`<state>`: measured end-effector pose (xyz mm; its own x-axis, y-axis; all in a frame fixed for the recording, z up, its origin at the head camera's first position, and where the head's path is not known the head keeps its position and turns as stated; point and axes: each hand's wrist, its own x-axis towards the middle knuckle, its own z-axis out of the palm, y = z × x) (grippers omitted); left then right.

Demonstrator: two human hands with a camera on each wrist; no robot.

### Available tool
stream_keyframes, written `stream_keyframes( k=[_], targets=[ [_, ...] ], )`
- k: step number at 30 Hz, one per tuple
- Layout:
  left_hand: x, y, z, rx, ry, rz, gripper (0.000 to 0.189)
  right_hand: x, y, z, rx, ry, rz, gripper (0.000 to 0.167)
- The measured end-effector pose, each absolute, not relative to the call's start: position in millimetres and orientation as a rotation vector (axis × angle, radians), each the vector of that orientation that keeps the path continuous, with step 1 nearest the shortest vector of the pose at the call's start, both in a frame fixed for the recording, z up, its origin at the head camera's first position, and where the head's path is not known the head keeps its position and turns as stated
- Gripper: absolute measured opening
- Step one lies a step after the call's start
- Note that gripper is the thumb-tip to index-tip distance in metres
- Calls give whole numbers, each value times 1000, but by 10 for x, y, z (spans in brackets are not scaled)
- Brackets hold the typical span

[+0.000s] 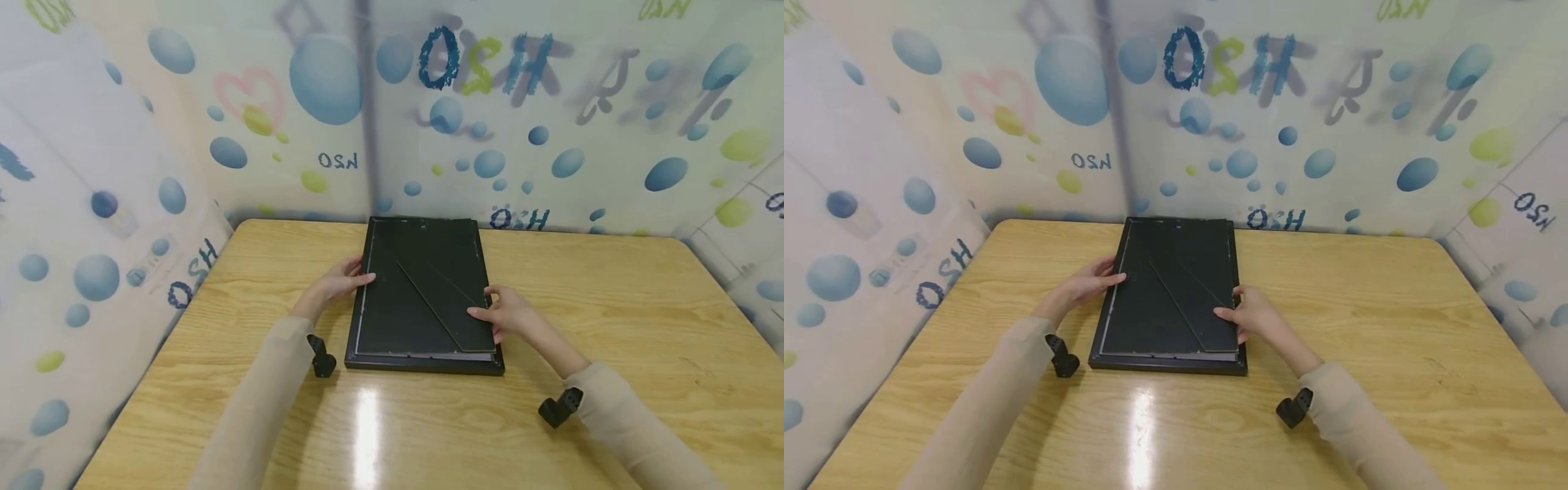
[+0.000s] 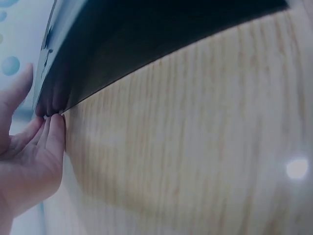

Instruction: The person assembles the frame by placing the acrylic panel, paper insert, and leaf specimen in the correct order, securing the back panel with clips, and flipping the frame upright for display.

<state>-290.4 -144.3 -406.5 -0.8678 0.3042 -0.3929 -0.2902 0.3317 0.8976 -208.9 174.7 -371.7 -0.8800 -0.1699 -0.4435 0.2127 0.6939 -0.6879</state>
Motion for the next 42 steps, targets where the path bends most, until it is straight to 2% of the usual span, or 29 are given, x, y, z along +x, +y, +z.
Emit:
stream_keyframes(
  k=[9,28,32,42],
  targets=[
    [-2914,-1384,-4036,25,2236,1458,81,-2098,1717,-3704,-56,2553,-848,74],
    [-2890,-1393,-4032,22,2217,1414,83,-2044,1827,-3763,-42,2287,-1200,77],
    [-2883,-1412,-4032,26,2202,1432,82,-2040,1840,-3787,-11,2210,-1324,73],
    [-2909,-1389,-4040,23,2179,1470,81,-2056,1885,-3805,47,2035,-1574,44]
  ],
)
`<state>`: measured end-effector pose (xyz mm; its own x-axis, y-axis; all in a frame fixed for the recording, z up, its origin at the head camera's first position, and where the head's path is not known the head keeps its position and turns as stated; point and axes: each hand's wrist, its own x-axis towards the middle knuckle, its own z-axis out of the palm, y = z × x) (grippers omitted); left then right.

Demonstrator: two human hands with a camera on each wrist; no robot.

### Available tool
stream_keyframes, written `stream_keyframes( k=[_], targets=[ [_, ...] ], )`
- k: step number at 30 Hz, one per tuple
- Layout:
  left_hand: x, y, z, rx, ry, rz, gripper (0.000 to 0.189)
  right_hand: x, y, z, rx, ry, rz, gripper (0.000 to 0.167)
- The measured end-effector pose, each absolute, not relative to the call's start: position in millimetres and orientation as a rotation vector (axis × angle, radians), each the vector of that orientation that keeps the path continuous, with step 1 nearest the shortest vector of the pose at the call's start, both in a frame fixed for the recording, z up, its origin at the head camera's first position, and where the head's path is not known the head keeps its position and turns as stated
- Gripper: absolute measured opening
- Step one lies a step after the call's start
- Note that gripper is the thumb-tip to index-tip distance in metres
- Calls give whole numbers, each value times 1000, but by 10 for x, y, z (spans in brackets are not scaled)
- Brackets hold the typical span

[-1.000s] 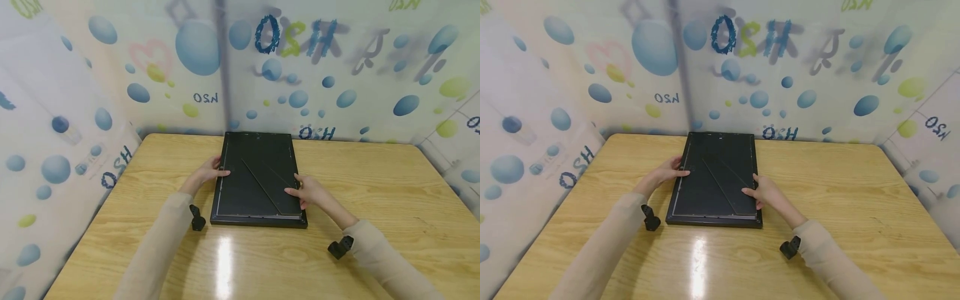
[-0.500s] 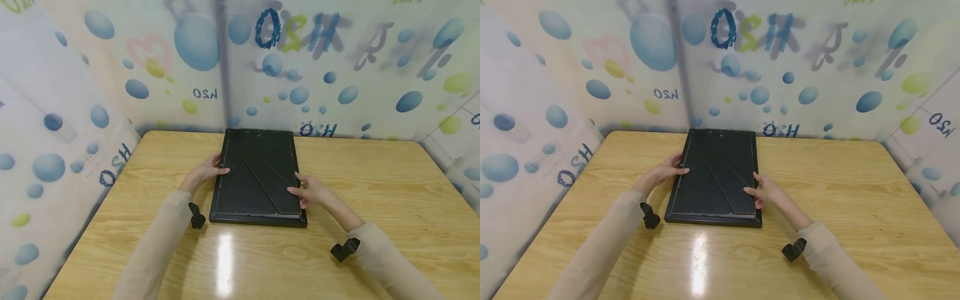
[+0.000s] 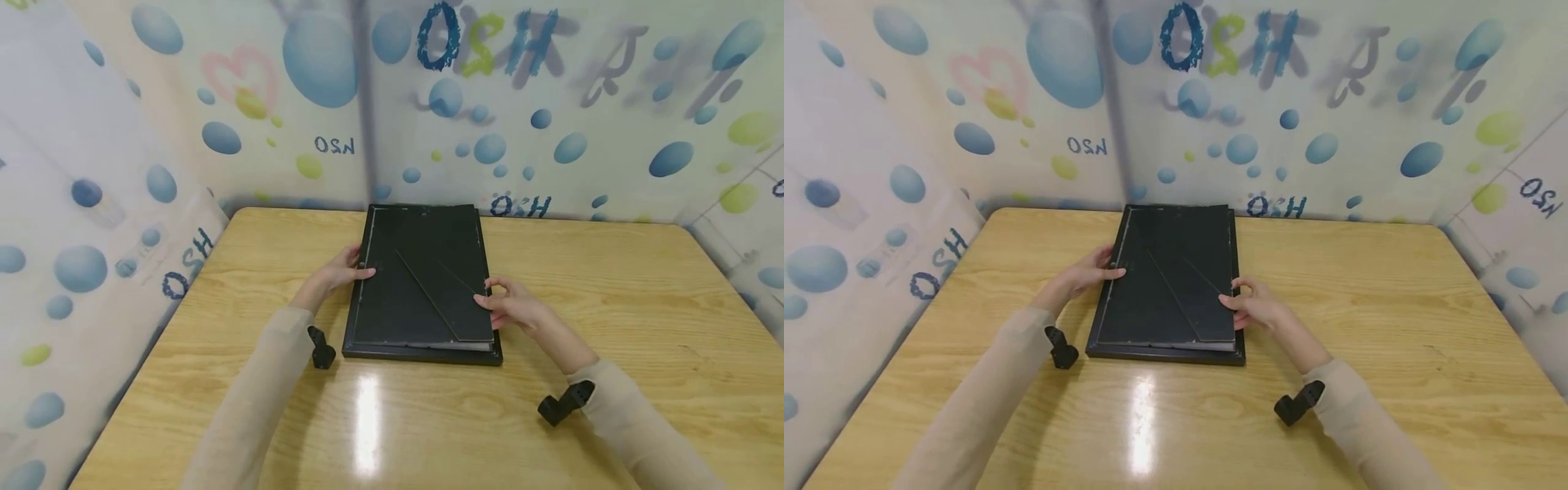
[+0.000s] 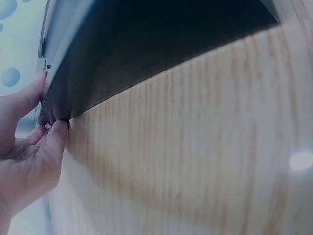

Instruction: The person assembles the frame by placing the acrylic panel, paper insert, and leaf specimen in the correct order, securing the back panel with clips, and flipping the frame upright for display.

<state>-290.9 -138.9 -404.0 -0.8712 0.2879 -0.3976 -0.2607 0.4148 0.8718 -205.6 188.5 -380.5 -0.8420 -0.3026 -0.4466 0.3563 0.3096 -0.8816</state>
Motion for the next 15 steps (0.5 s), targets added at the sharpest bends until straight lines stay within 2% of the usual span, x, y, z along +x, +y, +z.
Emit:
stream_keyframes(
  k=[4,11,15],
  targets=[
    [-2925,-1381,-4042,14,2175,1486,82,-2065,1907,-3827,45,2021,-1600,42],
    [-2933,-1398,-4048,12,2168,1473,84,-2065,1879,-3877,63,2154,-1438,61],
    [-2933,-1391,-4049,5,2171,1469,84,-2049,1840,-3841,54,2270,-1291,65]
  ],
)
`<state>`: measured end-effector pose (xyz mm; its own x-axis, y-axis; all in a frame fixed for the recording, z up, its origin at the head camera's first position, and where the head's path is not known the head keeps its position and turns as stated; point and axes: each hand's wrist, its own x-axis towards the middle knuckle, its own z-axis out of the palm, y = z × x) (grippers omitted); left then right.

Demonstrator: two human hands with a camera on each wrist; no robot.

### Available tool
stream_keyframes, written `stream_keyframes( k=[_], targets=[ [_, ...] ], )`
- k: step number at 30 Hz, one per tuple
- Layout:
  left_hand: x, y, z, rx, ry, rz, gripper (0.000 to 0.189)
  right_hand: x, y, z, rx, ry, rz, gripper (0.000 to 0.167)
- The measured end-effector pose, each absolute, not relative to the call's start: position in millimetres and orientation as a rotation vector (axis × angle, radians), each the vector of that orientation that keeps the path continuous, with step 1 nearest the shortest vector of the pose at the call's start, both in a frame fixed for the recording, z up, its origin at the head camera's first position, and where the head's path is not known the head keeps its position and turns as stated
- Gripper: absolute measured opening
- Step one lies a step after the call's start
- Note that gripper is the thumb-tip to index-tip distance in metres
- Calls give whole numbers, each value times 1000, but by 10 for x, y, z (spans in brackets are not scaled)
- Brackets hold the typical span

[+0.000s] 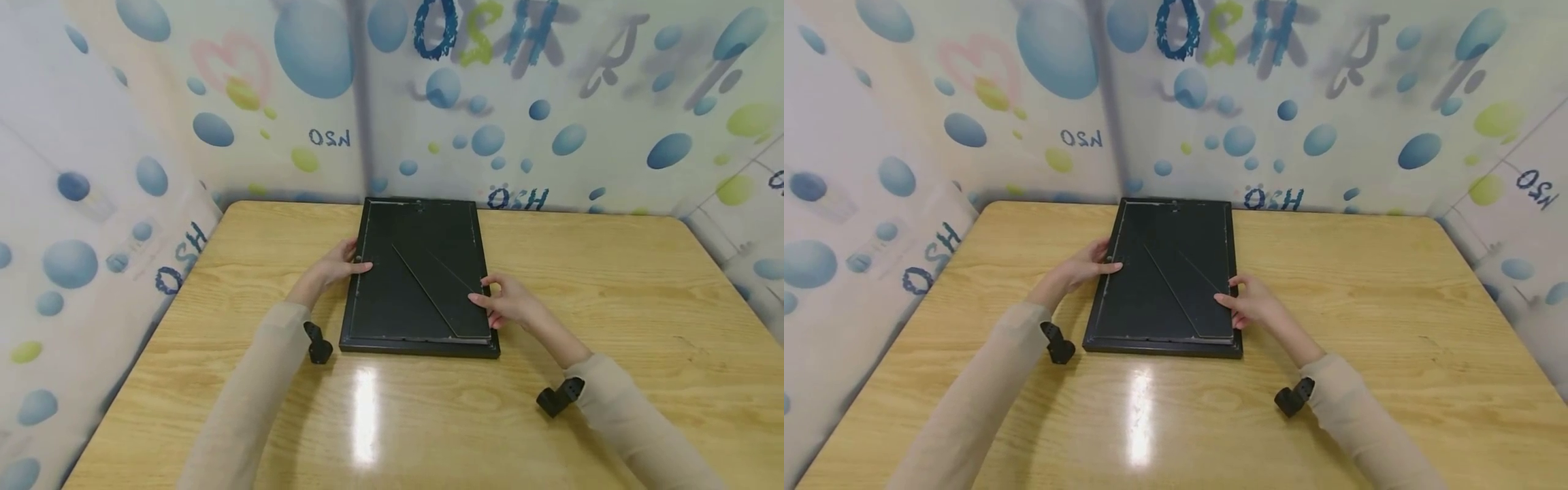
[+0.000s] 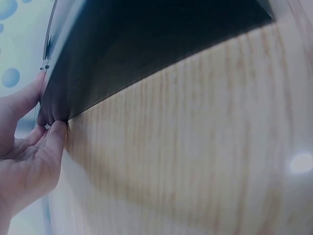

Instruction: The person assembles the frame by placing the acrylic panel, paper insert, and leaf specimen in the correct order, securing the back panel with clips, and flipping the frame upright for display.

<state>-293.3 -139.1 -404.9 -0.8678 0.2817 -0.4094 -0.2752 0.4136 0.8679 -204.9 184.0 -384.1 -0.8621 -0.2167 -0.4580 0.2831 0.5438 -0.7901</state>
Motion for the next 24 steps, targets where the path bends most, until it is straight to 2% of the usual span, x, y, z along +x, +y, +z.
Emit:
stream_keyframes(
  k=[24],
  targets=[
    [-2925,-1397,-4013,-34,2185,1420,84,-2054,1821,-3828,122,2187,-1447,60]
  ],
)
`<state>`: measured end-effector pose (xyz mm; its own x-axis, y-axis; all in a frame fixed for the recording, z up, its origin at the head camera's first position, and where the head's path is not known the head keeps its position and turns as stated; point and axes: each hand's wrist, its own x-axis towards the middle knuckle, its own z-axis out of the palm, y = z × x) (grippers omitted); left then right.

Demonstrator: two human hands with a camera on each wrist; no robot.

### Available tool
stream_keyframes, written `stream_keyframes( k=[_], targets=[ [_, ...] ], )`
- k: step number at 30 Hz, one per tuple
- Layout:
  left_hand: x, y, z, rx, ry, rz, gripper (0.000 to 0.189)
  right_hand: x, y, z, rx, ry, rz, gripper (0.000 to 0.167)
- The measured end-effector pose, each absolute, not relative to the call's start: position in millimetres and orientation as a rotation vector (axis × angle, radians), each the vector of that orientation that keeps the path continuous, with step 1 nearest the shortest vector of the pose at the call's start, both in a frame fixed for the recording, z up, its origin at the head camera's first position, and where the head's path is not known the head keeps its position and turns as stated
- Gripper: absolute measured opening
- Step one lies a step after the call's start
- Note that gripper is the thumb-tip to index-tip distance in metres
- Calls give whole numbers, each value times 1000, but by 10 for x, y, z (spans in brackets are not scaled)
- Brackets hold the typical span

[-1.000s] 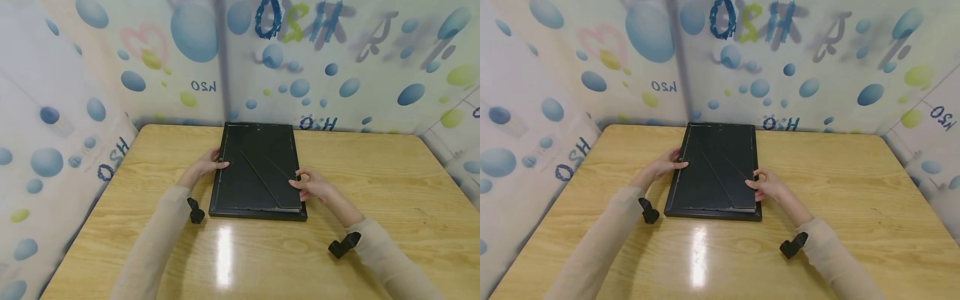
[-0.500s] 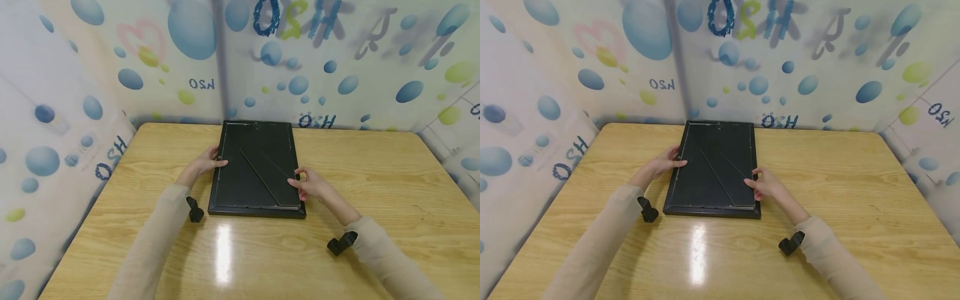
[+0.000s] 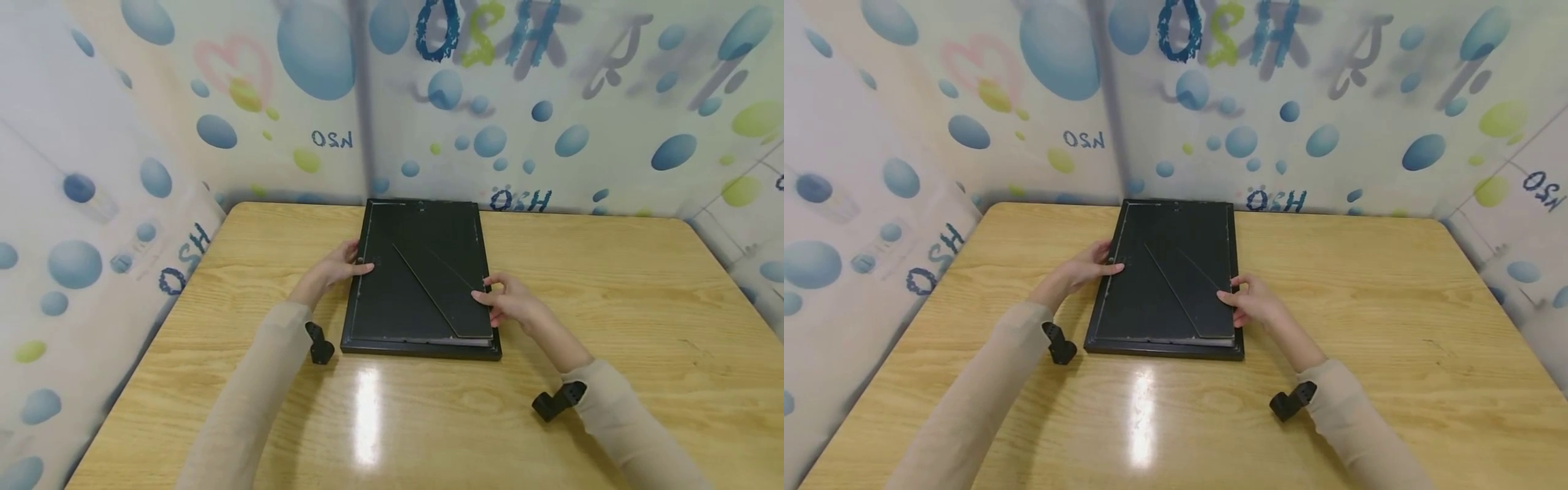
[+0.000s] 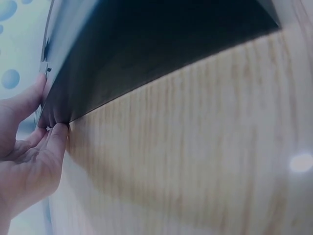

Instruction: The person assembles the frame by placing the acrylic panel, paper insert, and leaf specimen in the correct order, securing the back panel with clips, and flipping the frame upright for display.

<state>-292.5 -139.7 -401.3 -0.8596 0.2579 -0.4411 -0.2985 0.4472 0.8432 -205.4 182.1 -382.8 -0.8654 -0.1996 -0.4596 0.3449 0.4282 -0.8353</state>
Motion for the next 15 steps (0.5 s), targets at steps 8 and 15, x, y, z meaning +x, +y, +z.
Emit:
stream_keyframes(
  k=[8,15],
  targets=[
    [-2905,-1375,-4014,-41,2194,1434,83,-2033,1780,-3832,69,2370,-1214,60],
    [-2914,-1371,-4031,-43,2198,1446,82,-1949,1732,-3841,-84,2608,-981,62]
  ],
)
